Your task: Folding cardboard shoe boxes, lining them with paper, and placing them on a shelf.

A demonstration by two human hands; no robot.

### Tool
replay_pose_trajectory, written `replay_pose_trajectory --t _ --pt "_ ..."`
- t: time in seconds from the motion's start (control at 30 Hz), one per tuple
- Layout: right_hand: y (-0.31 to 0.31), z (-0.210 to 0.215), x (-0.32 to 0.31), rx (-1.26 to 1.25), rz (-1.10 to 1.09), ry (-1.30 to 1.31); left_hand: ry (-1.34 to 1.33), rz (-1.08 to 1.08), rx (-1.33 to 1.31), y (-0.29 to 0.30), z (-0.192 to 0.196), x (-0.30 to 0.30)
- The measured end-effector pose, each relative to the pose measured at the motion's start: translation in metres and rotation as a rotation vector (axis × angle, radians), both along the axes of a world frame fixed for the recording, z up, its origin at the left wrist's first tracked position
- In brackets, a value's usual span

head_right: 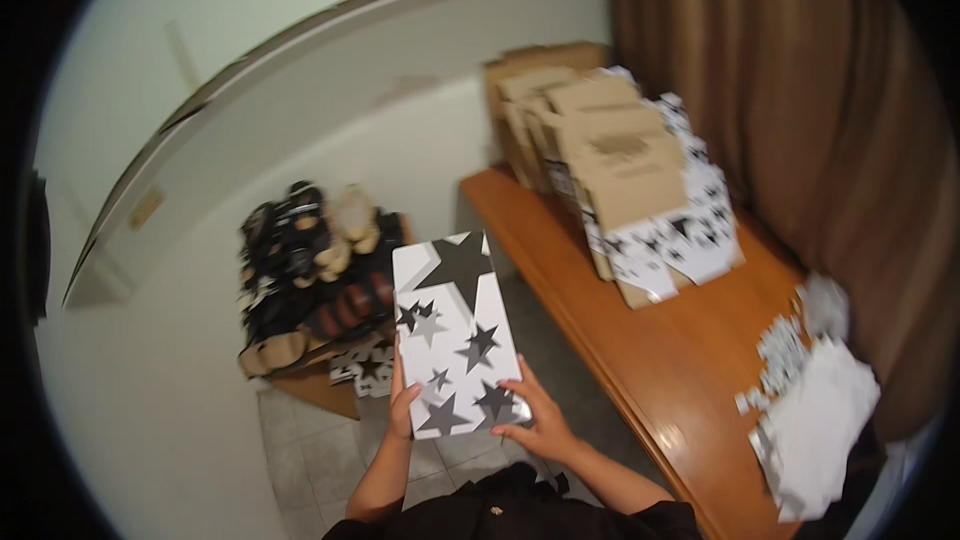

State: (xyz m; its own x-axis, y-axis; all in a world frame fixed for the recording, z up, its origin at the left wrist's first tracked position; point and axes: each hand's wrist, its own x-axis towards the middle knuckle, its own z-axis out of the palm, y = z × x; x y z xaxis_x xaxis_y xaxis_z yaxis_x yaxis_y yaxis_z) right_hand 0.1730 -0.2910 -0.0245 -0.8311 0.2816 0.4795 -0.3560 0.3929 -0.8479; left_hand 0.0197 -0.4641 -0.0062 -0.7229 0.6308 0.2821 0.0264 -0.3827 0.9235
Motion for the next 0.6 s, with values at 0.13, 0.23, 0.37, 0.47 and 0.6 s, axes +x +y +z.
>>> replay_pose_trajectory --t 0.13,0.23,0.37,0.47,0.6 --pt "-0.046 0.011 -0.052 -0.207 0.163 0.052 0.098 0.36 0.005 -0.105 0.031 -0.002" --pt "-0.09 0.05 -0.082 -0.133 0.331 0.135 0.214 0.649 -0.022 -0.176 0.045 0.011" --pt "-0.138 0.072 -0.133 0.041 0.359 0.258 0.344 0.858 -0.039 -0.242 0.068 0.023" --pt "-0.188 0.1 -0.173 0.015 0.387 0.367 0.435 0.933 -0.051 -0.287 0.09 0.017" --pt "-0.249 0.124 -0.2 -0.075 0.407 0.487 0.571 0.902 -0.183 -0.337 0.113 0.001"
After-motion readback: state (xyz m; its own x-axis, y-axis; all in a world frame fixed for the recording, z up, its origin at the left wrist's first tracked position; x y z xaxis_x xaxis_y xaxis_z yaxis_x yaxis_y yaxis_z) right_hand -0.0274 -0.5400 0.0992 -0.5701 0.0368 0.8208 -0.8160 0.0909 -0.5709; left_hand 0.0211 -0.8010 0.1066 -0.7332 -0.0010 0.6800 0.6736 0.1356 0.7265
